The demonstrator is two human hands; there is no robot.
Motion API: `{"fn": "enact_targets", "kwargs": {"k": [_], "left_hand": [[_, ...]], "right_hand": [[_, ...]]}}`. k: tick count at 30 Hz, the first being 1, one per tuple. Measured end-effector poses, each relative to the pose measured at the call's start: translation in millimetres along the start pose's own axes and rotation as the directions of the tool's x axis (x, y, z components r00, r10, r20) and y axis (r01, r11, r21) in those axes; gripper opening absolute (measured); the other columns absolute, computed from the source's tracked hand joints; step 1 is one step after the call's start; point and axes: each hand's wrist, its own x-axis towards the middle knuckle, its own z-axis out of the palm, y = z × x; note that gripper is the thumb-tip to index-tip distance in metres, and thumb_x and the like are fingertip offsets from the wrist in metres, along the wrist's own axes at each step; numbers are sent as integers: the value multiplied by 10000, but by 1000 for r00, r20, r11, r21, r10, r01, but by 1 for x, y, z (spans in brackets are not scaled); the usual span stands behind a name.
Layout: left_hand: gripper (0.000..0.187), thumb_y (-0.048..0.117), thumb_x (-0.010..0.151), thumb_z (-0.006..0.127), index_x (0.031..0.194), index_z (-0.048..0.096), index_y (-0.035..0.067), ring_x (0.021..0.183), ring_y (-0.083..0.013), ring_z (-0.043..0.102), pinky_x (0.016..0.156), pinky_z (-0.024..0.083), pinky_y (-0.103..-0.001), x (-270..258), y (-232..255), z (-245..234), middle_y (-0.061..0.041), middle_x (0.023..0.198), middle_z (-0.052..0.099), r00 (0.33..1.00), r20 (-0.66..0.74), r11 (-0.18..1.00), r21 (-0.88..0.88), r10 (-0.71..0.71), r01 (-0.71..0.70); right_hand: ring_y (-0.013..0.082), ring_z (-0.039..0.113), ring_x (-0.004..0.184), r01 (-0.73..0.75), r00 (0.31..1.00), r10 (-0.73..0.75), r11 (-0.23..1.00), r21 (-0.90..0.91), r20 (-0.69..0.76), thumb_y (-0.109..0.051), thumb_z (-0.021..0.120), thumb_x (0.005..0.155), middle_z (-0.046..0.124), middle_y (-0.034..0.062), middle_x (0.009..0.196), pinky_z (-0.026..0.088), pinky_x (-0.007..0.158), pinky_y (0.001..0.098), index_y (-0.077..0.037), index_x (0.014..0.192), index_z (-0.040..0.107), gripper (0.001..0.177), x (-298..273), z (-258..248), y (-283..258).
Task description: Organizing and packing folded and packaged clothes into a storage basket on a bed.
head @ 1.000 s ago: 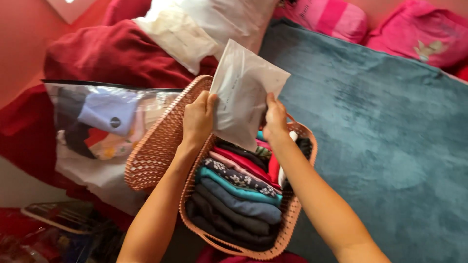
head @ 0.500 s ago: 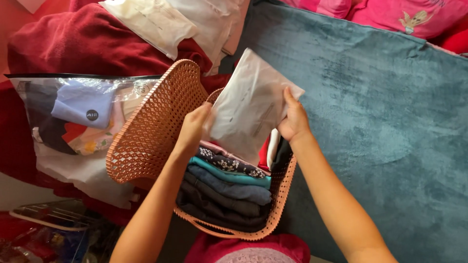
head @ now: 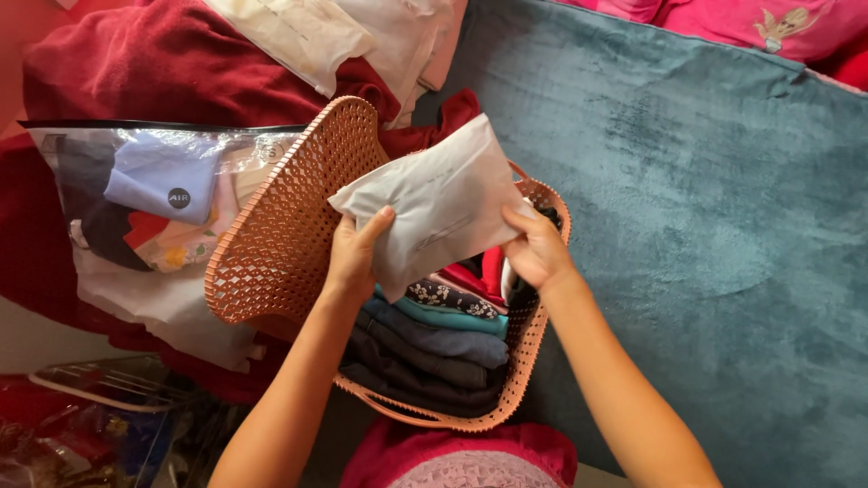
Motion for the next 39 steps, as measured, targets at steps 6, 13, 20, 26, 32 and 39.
{"fn": "enact_targets", "kwargs": {"k": [6,13,20,26,32,39], "left_hand": [[443,271,917,693,1265,562,30,791,-222,730,745,627,-386,-9,13,-12,-123,981,721,996,2,984,157,-90,89],[442,314,934,662,1253,624,10,801,-195,722,746,600,-337,-13,37,-13,-130,998,737,975,-23,896,392,-220,211],[428,328,912,681,1193,683,6,870,-153,706,771,578,-302,-13,91,8,-96,1034,756,963,218,690,722,-161,-49],[482,390,885,682,1199,681,25,862,-134,674,753,573,-311,3,124,62,-47,996,730,832,487,530,795,-266,-296],[687,585,911,552,1301,665,31,1058,-152,679,952,531,-340,35,136,56,-53,1196,720,814,525,907,421,-249,6],[648,422,938,643,1407,589,-21,1110,-147,661,1017,495,-342,42,53,28,-59,1285,704,902,390,938,345,-188,46]], "right_hand": [[216,687,1038,-25,997,-13,894,-447,-80,-45,610,985,698,142,1193,548,956,367,25,1288,634,312,-22,-33,-25],[214,718,1067,51,987,-146,680,-731,-67,-118,563,993,718,143,1191,590,945,358,23,1270,626,317,-49,8,-42],[263,675,1162,198,926,-361,219,-955,109,-213,690,951,673,142,1260,546,983,378,-26,1293,648,392,-61,10,-29],[220,652,1195,184,977,20,405,-895,210,-250,747,881,666,109,1305,528,996,356,-76,1372,584,547,-57,77,-42],[225,684,1102,-15,948,186,836,-548,259,-200,737,932,713,129,1240,558,978,409,22,1343,610,484,-33,52,-28],[217,696,1093,-78,996,65,961,-264,-59,-131,660,963,716,106,1219,559,997,385,-20,1287,606,347,-34,26,32]]}}
